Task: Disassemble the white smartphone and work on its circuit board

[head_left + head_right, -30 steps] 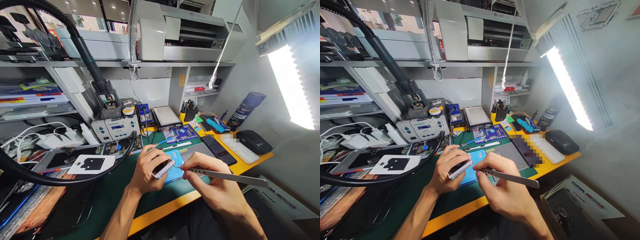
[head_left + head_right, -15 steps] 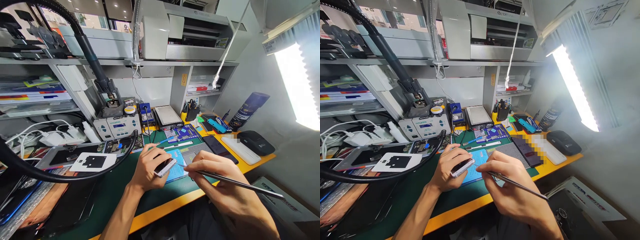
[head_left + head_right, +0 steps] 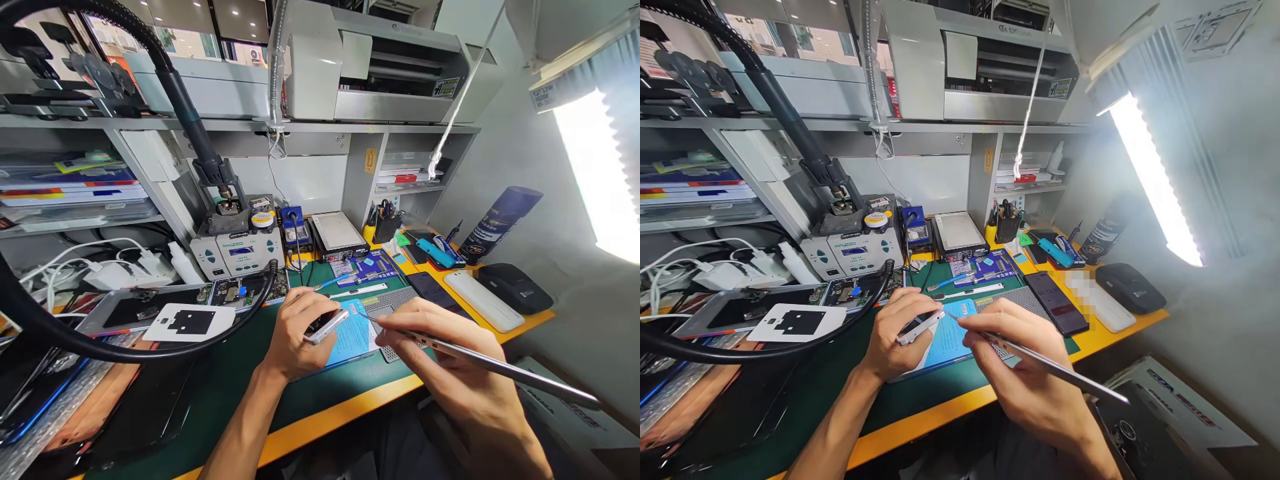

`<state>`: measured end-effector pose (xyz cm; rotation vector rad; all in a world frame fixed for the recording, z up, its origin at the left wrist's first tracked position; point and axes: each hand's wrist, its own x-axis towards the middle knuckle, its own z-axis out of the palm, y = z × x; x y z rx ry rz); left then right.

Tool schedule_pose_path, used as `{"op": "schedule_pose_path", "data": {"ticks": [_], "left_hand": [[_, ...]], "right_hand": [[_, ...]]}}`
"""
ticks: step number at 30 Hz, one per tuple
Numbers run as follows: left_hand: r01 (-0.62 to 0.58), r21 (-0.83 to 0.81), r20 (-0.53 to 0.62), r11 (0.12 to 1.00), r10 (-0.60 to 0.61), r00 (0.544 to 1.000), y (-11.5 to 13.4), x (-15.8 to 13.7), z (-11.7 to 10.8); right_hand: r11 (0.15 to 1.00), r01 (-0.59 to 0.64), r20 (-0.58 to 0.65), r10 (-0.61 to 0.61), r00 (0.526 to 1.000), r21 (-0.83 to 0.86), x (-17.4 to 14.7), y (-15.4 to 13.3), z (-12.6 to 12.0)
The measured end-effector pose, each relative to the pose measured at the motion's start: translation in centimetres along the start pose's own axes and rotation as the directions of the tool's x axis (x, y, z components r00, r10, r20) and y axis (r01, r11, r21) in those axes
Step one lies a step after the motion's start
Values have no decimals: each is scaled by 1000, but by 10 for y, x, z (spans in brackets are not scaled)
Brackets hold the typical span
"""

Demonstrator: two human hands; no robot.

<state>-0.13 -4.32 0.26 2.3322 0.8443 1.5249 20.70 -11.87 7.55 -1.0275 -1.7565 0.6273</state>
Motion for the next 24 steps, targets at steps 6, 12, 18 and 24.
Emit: {"op": "schedule_pose_path", "data": {"ticks": [6,12,18,24], "left_hand": [[517,-415,27,748,-558,829,1,1,-5],[618,-734,184,282,-793,580,0,7,-5],[600,-799,383,-43,-805,453,3,13,-7],[541,-768,590,-344,-710,385,-10,13,-16]], "right_hand": [[938,-212,-135,256,957,275,1,8,21],[851,-235,-120,325,938,469,26,21,37],[766,-178,-59,271,961,618,66,40,41],[683,-220,-12,317,948,697,102,61,56]]}}
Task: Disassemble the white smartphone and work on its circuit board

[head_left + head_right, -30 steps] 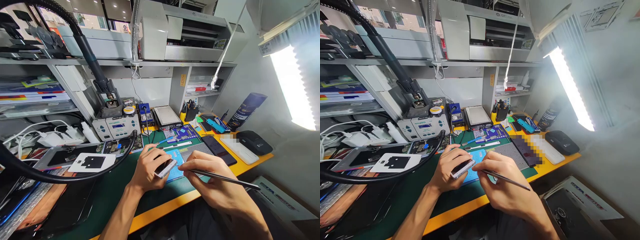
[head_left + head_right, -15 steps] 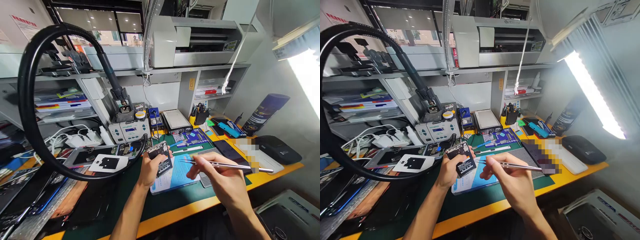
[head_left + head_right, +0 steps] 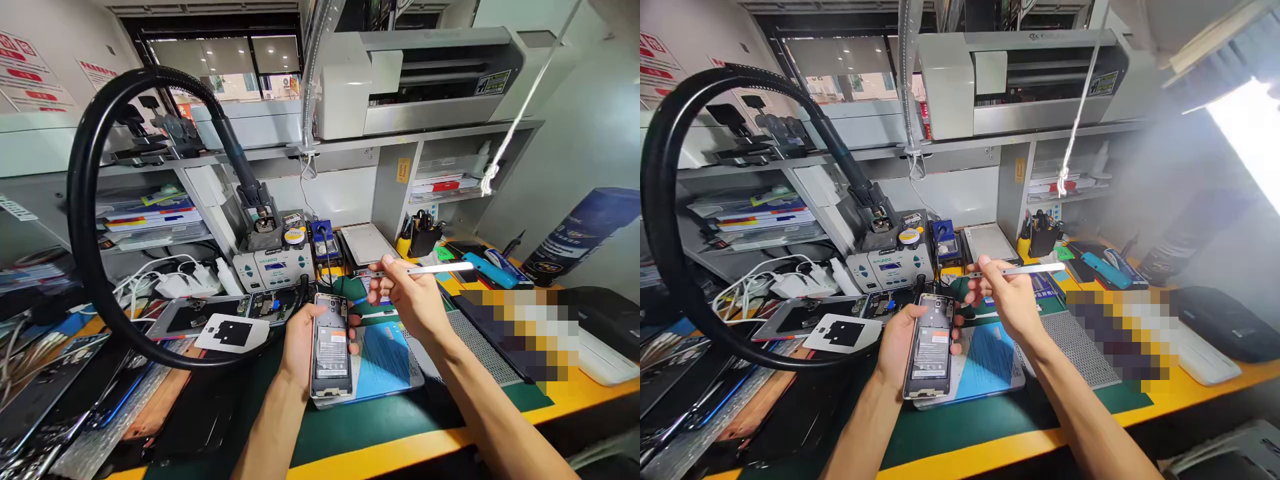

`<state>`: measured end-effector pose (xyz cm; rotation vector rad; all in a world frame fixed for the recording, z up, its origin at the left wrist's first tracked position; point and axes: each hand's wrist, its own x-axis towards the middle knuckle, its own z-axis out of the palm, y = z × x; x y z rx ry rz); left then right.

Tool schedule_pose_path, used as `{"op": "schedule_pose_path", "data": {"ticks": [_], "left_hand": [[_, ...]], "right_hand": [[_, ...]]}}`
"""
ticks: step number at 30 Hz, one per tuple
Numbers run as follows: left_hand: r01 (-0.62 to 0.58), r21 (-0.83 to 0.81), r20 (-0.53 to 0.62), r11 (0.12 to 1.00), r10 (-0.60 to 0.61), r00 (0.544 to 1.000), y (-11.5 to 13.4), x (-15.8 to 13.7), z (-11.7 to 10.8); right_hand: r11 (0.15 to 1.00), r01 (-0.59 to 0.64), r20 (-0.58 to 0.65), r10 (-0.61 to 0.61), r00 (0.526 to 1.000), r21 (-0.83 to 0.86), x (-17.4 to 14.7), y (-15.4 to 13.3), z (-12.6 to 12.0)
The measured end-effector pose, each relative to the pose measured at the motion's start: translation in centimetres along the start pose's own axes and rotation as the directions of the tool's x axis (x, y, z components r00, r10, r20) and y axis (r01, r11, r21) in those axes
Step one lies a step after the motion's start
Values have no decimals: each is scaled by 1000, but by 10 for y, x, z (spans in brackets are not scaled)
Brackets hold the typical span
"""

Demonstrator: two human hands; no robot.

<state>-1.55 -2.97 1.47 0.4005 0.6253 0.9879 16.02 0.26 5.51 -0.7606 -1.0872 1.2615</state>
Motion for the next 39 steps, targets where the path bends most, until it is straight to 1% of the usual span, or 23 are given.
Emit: {"op": "schedule_pose_path", "data": {"ticks": [1,3,5,7,9,10,12,14,16,18,19,20,21,22,23,25,26,27,30,32,34,36,39], "left_hand": [[-2,-51,15,999,3,1000,3,0,-1],[12,-135,27,991,-8,1000,7,0,-1],[37,-147,-15,988,-40,999,9,1,-1],[6,-85,-115,996,-15,993,8,1,1],[-70,35,-227,997,76,971,5,0,2],[-90,97,-251,991,112,962,3,0,3],[-101,170,-218,980,137,966,0,0,4],[-94,170,-156,981,121,980,-2,0,6],[-109,154,-134,982,130,982,-6,-1,9],[-149,170,-128,974,172,977,-9,-2,13],[-189,198,-110,962,213,971,-12,-3,15],[-245,241,-83,939,271,959,-14,-3,17],[-313,305,-55,899,345,937,-16,-4,18],[-385,388,-28,837,428,903,-19,-5,18],[-446,479,-1,756,508,861,-21,-5,18],[-509,628,47,589,624,780,-26,-6,15],[-519,672,63,529,657,751,-29,-6,14],[-521,697,72,492,676,734,-31,-6,12],[-511,734,66,447,702,709,-35,-7,10],[-487,769,63,414,709,703,-36,-9,10],[-469,788,66,400,701,710,-37,-10,11],[-465,784,72,410,685,725,-37,-12,11],[-472,774,78,423,675,733,-38,-13,11]], "right_hand": [[999,-40,-4,40,999,20,3,4,0],[996,-83,-17,83,996,43,6,11,-1],[994,-101,-45,103,994,42,4,17,-4],[992,-117,-77,120,990,40,3,20,-7],[991,-124,-99,128,987,46,2,22,-10],[991,-119,-106,124,987,56,2,21,-10],[990,-105,-106,115,988,90,4,20,-12],[986,-91,-94,105,990,138,4,18,-13],[983,-67,-76,81,994,171,3,15,-14],[988,-11,-56,20,998,153,0,13,-16],[993,27,-42,-22,999,117,-2,12,-16],[996,62,-18,-61,998,70,-5,12,-16],[996,85,14,-86,996,17,-8,12,-16],[994,102,46,-100,994,-39,-11,12,-16],[988,119,68,-113,991,-102,-15,12,-15],[955,176,78,-162,984,-237,-22,13,-12],[926,227,73,-215,974,-302,-26,15,-10],[888,286,71,-280,957,-360,-29,16,-9],[767,456,126,-452,883,-452,-36,22,-5],[712,525,178,-505,844,-467,-39,25,-3],[694,555,215,-519,827,-460,-39,28,-3],[689,576,232,-532,814,-440,-39,28,-2],[689,578,237,-532,813,-438,-39,27,-1]]}}
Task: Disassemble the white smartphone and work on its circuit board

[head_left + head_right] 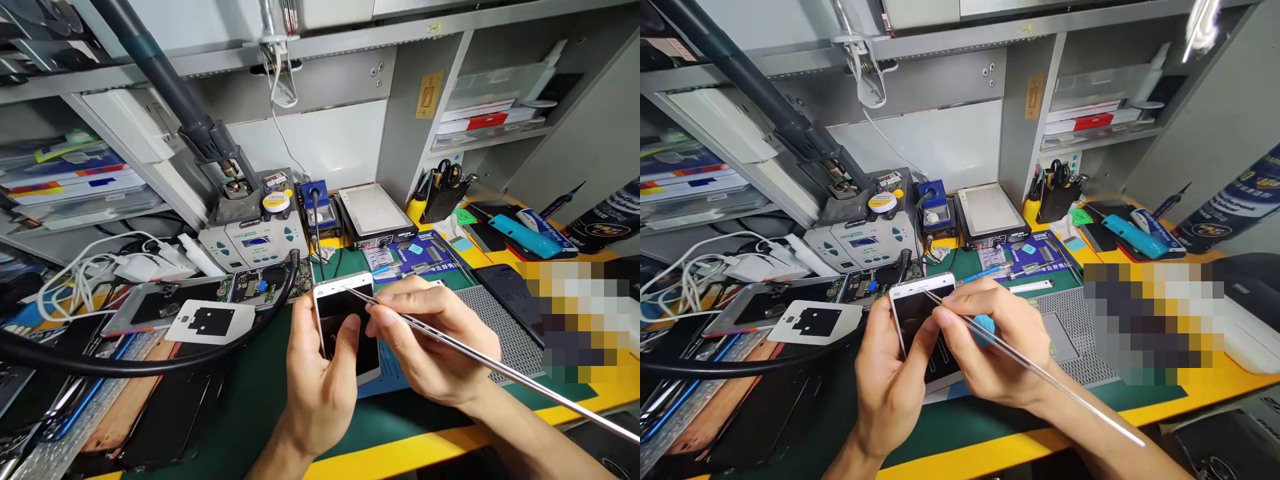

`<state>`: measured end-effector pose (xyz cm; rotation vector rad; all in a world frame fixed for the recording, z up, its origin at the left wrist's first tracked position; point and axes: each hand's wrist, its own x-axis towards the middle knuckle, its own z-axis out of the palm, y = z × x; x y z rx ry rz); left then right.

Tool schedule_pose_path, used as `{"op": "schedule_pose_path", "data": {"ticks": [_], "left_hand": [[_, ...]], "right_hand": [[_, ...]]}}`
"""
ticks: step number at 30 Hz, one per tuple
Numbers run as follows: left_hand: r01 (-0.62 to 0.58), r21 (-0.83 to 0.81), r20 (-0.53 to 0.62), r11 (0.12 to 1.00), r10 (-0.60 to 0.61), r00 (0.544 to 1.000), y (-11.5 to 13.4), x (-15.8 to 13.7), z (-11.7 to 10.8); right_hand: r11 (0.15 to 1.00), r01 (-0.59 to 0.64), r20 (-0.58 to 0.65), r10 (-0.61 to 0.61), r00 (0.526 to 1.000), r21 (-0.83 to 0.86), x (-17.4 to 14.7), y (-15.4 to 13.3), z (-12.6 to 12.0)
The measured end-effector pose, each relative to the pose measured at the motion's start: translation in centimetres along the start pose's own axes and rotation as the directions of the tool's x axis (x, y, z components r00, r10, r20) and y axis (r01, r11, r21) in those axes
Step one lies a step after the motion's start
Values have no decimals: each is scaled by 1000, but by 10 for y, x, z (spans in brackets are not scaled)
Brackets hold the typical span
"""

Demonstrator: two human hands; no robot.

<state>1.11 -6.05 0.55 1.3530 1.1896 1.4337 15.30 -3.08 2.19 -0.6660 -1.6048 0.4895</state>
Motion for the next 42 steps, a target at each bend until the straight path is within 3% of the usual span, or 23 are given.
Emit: {"op": "schedule_pose_path", "data": {"ticks": [6,12,24,42], "left_hand": [[-29,-8,-5,1000,29,1000,2,2,1],[-27,-38,-16,999,26,1000,6,1,4],[-37,-45,-14,998,37,999,5,1,4],[-35,11,-56,999,36,998,5,2,4]], "right_hand": [[999,-31,-21,30,999,-29,1,-1,0],[996,87,-71,-88,994,-21,6,1,2],[998,57,-61,-59,996,-26,2,5,-1],[992,8,-143,-26,989,-123,2,7,0]]}}
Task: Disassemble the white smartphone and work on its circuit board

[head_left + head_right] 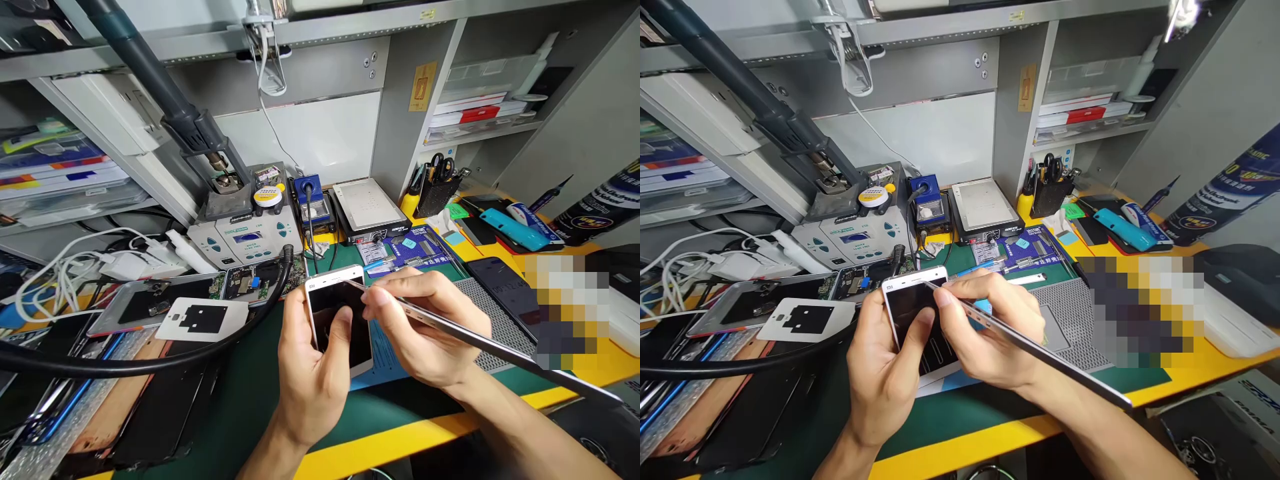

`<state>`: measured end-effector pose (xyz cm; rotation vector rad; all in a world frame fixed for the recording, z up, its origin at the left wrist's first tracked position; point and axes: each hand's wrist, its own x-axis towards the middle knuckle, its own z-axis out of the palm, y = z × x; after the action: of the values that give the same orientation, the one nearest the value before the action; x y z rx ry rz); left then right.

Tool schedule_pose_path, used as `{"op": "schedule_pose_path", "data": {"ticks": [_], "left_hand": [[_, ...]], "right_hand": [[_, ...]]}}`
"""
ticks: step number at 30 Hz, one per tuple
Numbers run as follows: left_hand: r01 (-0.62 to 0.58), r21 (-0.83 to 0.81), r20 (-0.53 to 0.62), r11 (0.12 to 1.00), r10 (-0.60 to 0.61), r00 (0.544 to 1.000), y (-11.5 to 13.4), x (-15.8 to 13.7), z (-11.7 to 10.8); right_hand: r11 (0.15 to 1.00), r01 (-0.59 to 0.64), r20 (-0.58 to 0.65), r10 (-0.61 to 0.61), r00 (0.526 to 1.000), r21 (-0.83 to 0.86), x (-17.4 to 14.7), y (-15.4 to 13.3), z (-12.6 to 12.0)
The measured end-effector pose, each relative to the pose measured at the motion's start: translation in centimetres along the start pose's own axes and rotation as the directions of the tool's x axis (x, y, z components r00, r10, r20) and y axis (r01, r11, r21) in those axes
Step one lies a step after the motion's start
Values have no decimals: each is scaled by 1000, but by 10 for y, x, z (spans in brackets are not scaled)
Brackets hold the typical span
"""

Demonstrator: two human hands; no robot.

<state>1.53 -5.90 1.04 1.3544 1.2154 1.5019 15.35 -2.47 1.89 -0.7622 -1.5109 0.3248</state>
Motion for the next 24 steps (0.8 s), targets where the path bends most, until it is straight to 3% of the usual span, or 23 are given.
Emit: {"op": "schedule_pose_path", "data": {"ticks": [11,24], "left_hand": [[28,17,-25,999,-28,999,3,0,0],[27,34,-44,999,-26,999,2,0,1]], "right_hand": [[995,-96,-8,96,995,-34,-1,0,2],[995,-86,18,87,996,-56,1,1,3]]}}
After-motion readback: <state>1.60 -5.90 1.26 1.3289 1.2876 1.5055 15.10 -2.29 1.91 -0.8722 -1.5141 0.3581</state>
